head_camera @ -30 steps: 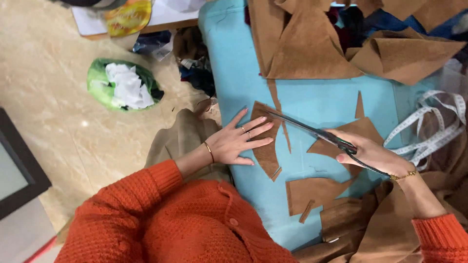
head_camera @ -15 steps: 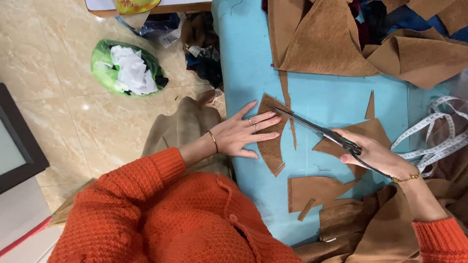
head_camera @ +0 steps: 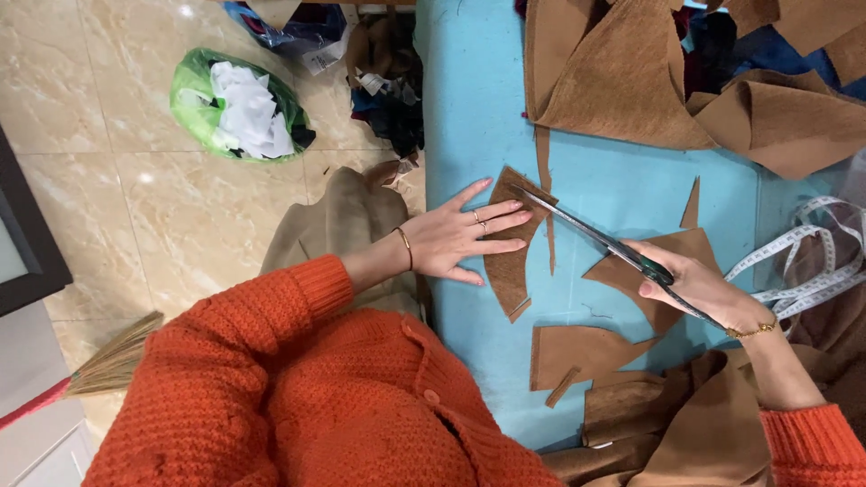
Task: The person cuts brown fabric pieces using shears, following white chalk lines on a light blue work surface. They also use an iron to press the fabric and handle a white paper pattern piece.
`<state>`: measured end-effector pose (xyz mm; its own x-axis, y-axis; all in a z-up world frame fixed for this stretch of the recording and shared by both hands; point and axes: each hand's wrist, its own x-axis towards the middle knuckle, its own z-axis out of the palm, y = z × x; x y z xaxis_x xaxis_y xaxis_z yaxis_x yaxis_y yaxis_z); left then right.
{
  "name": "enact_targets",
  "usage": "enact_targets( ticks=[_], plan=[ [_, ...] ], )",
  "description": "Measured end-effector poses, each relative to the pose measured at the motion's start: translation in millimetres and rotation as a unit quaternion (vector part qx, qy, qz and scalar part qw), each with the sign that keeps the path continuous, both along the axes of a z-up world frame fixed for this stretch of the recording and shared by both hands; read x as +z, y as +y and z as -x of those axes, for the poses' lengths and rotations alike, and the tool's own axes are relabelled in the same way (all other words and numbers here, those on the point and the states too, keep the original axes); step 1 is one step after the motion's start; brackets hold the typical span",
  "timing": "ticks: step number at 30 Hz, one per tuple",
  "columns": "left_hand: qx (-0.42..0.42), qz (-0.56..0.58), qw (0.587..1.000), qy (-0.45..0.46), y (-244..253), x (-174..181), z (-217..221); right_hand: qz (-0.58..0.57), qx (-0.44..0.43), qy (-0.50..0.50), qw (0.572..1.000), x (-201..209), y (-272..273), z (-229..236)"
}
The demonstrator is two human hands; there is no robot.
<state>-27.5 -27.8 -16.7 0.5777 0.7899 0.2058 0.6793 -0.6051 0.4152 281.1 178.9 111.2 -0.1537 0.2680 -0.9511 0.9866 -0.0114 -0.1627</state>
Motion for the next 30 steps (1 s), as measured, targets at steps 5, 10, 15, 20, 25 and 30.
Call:
enact_targets(
  ticks=[5, 10, 15, 20, 25, 30],
  plan=[
    [-0.002, -0.008, 1.000, -0.003, 0, 2, 2, -0.004, 0.021, 0.019, 1.000, -4, 2, -5],
    [0.000, -0.008, 1.000, -0.007, 0, 0, 1, -0.021, 0.032, 0.061, 0.997, -15, 6, -22],
    [0.001, -0.013, 1.000, -0.017, -1, -1, 2, -0.018, 0.039, 0.018, 0.999, -3, 1, -4],
    [0.000, -0.027, 0.999, -0.022, 0, -1, 2, -0.013, 0.066, -0.001, 0.998, 12, -5, 12],
    [0.001, -0.022, 1.000, -0.018, 0, -3, 2, -0.036, 0.131, -0.002, 0.991, 4, -6, 8],
    [0.000, -0.022, 1.000, -0.017, 0, -2, 2, -0.053, 0.144, -0.009, 0.988, -6, -5, 2]
  ],
)
